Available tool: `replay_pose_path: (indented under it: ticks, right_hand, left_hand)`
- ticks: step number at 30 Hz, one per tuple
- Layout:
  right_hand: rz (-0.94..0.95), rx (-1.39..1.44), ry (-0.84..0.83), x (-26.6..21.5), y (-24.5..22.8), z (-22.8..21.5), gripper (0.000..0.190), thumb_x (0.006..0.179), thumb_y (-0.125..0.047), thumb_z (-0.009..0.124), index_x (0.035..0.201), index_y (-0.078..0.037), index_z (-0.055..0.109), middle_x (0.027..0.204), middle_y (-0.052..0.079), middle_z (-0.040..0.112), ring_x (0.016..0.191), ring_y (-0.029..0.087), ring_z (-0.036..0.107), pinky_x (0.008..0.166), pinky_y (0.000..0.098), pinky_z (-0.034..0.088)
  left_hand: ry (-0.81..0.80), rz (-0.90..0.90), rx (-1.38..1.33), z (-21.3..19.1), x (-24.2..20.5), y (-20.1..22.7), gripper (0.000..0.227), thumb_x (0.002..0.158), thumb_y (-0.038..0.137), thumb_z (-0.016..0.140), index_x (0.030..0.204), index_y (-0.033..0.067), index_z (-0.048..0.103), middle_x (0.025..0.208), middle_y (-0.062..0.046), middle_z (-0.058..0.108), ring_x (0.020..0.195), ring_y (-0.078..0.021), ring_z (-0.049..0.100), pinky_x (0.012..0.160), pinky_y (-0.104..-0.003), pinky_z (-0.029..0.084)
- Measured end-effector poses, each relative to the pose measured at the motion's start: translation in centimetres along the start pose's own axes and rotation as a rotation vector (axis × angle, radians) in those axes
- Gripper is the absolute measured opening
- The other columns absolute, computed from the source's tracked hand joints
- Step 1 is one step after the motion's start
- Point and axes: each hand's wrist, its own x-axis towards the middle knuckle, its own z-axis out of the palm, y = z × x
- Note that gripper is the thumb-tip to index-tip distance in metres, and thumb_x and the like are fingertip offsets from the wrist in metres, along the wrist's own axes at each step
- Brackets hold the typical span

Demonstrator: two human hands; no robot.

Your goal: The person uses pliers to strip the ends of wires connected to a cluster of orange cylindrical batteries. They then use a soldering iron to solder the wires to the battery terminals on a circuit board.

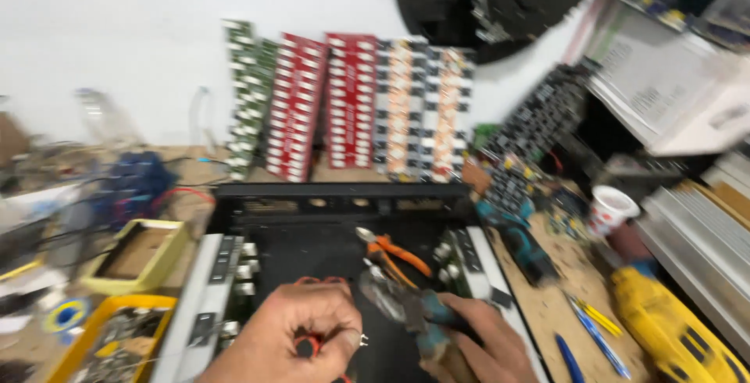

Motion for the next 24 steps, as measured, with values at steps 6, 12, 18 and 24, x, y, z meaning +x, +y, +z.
replay_pose_path:
  ticks: [6, 12, 18, 24]
  right_hand:
    - [0.033, -0.237, -0.147, 1.8, 4.4, 1.4, 0.055, 0.091, -0.036, 0.067, 0.144, -0.046, 0.058, 0.138, -0.019, 0.068, 0.130, 0.008, 0.062, 0.105, 0.0357, 0.050]
    - [0.106, -0.343, -0.121, 1.4, 5.7, 1.7, 0.062, 0.083, -0.038, 0.077, 0.141, -0.054, 0.059, 0.134, -0.021, 0.070, 0.127, 0.010, 0.064, 0.107, 0.0345, 0.050]
    - [0.327, -0.381, -0.597, 5.2, 7.8, 1.1, 0.068, 0.093, -0.045, 0.074, 0.152, -0.048, 0.042, 0.154, -0.018, 0.053, 0.142, 0.010, 0.053, 0.118, 0.0386, 0.046]
    - [0.401, -0.445, -0.499, 4.3, 6.6, 1.3, 0.065, 0.088, -0.045, 0.080, 0.144, -0.058, 0.051, 0.139, -0.023, 0.064, 0.132, 0.004, 0.063, 0.115, 0.0301, 0.050]
  left_hand:
    - [-0.039, -0.275, 0.018, -3.0, -1.5, 2.3, 0.028, 0.088, -0.002, 0.071, 0.064, 0.0097, 0.064, 0.063, 0.004, 0.051, 0.060, -0.0079, 0.045, 0.071, -0.026, 0.047]
    - [-0.033, -0.208, 0.104, -3.1, -1.6, 1.9, 0.023, 0.083, 0.000, 0.069, 0.062, 0.0095, 0.063, 0.061, 0.003, 0.050, 0.061, -0.0080, 0.043, 0.055, -0.029, 0.036]
    - [-0.031, -0.390, 0.087, -2.7, -1.5, 2.8, 0.031, 0.084, -0.001, 0.064, 0.058, 0.0093, 0.049, 0.059, 0.003, 0.039, 0.062, -0.0075, 0.036, 0.054, -0.030, 0.027]
    - [-0.052, -0.418, 0.004, -2.9, -1.6, 3.2, 0.025, 0.085, -0.002, 0.061, 0.062, 0.0082, 0.057, 0.059, 0.002, 0.043, 0.060, -0.0068, 0.039, 0.054, -0.030, 0.027]
